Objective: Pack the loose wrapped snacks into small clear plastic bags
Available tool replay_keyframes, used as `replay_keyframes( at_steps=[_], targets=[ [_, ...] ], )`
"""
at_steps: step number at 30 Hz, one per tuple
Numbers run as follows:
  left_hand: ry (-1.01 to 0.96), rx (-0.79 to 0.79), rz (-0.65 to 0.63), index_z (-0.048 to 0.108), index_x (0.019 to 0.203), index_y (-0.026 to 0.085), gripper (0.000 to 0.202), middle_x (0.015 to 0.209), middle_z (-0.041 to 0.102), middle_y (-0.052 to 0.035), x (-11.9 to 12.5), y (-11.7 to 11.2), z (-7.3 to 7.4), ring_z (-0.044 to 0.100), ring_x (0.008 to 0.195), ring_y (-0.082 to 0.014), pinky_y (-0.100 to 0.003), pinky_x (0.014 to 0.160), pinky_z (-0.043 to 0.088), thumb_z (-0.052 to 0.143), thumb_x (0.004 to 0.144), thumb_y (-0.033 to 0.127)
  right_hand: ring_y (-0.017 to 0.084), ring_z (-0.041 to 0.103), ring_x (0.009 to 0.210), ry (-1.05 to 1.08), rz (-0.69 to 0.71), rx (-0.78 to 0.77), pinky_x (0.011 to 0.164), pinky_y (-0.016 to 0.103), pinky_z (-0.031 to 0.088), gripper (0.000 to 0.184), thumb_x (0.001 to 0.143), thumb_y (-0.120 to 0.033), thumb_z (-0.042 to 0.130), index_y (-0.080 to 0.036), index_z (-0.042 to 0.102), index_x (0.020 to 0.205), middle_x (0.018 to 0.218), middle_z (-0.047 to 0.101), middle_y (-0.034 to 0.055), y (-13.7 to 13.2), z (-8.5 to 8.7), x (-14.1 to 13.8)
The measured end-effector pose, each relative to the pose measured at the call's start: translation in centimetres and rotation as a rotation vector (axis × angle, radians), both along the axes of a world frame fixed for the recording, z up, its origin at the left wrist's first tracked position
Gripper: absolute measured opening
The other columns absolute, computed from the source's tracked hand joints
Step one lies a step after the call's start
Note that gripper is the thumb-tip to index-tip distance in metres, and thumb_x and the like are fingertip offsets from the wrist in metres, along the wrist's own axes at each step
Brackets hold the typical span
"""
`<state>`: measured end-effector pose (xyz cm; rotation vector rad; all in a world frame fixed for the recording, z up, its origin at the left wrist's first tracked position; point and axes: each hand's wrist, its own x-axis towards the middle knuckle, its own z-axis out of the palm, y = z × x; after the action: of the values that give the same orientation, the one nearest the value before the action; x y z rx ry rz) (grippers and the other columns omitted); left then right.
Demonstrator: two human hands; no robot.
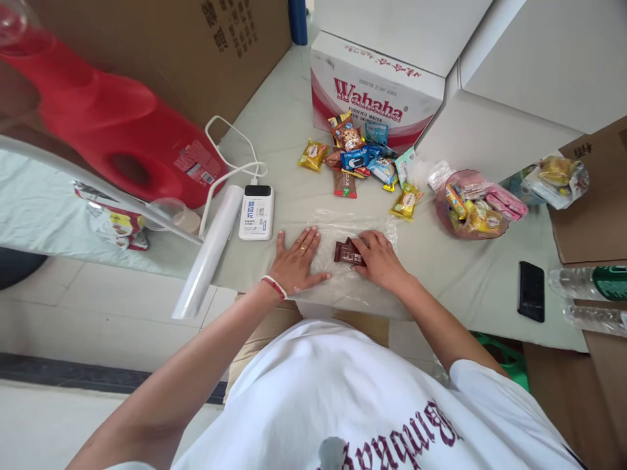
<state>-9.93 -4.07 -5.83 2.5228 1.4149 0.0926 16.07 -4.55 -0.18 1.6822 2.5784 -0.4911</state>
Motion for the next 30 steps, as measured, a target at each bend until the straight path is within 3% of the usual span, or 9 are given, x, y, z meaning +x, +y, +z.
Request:
replay_keyframes(
  at_steps=[4, 8, 11, 14, 22, 27, 30],
  targets=[
    [0.0, -0.01, 0.014, 0.019, 0.167, 0.015, 0.099, 0.172, 0.018, -0.0192, -0.2, -0.4, -0.1, 0.022, 0.159, -0.0405, -0.073, 0.123, -0.008, 0.043, 0.092, 0.075, 0.038, 0.038, 0.136, 0.024, -0.001, -0.044, 0.108, 0.052, 0.04, 0.059, 0.087, -0.038, 0.074, -0.023, 0.059, 0.143, 0.144, 0.055, 0.0151, 0.1, 0.5, 0.7],
    [-0.021, 0.007, 0.013, 0.019, 0.167, 0.016, 0.096, 0.172, 0.019, -0.0182, -0.2, -0.5, 0.0, 0.024, 0.159, -0.0389, -0.072, 0.124, -0.009, 0.041, 0.093, 0.074, 0.037, 0.045, 0.124, 0.01, -0.098, -0.046, 0.1, 0.048, 0.044, 0.053, 0.091, -0.041, 0.069, -0.02, 0.061, 0.139, 0.131, 0.063, 0.0152, 0.2, 1.0, 0.7],
    [-0.032, 0.024, 0.009, 0.019, 0.167, 0.016, 0.098, 0.172, 0.02, -0.0183, -0.2, -0.6, 0.0, 0.023, 0.159, -0.0403, -0.071, 0.124, -0.008, 0.043, 0.092, 0.076, 0.038, 0.047, 0.119, -0.059, -0.125, -0.041, 0.096, 0.048, 0.043, 0.055, 0.09, -0.047, 0.071, -0.018, 0.062, 0.135, 0.126, 0.064, 0.0167, 0.1, 0.9, 0.3],
    [-0.029, 0.019, 0.012, 0.019, 0.166, 0.014, 0.102, 0.171, 0.02, -0.0191, -0.2, -0.6, 0.0, 0.022, 0.159, -0.0411, -0.071, 0.124, -0.008, 0.044, 0.091, 0.077, 0.037, 0.047, 0.117, -0.118, -0.104, -0.049, 0.094, 0.047, 0.042, 0.047, 0.089, -0.041, 0.072, -0.018, 0.064, 0.129, 0.121, 0.065, 0.0164, 0.0, 0.7, 0.1],
    [-0.024, 0.011, 0.013, 0.02, 0.166, 0.014, 0.103, 0.171, 0.02, -0.0187, -0.1, -0.5, 0.1, 0.022, 0.159, -0.0418, -0.071, 0.124, -0.009, 0.045, 0.09, 0.078, 0.035, 0.047, 0.115, 0.012, -0.111, -0.013, 0.093, 0.044, 0.04, 0.053, 0.086, -0.038, 0.075, -0.021, 0.062, 0.135, 0.122, 0.064, 0.014, 0.7, 1.8, 0.6],
    [-0.024, 0.02, 0.015, 0.018, 0.167, 0.014, 0.102, 0.171, 0.019, -0.0188, -0.2, -0.6, 0.0, 0.023, 0.158, -0.0415, -0.071, 0.124, -0.009, 0.044, 0.091, 0.077, 0.035, 0.048, 0.116, 0.004, 0.01, -0.012, 0.095, 0.046, 0.04, 0.05, 0.087, -0.032, 0.073, -0.02, 0.063, 0.134, 0.124, 0.065, 0.0153, 0.4, 0.7, -0.8],
    [-0.016, 0.011, 0.014, 0.017, 0.166, 0.012, 0.102, 0.171, 0.019, -0.0192, -0.2, -0.6, 0.0, 0.024, 0.158, -0.0402, -0.071, 0.124, -0.009, 0.043, 0.091, 0.076, 0.036, 0.048, 0.121, 0.06, -0.03, -0.015, 0.098, 0.047, 0.042, 0.054, 0.087, -0.041, 0.074, -0.022, 0.063, 0.136, 0.132, 0.063, 0.015, 0.2, -0.3, 0.8]
  ],
)
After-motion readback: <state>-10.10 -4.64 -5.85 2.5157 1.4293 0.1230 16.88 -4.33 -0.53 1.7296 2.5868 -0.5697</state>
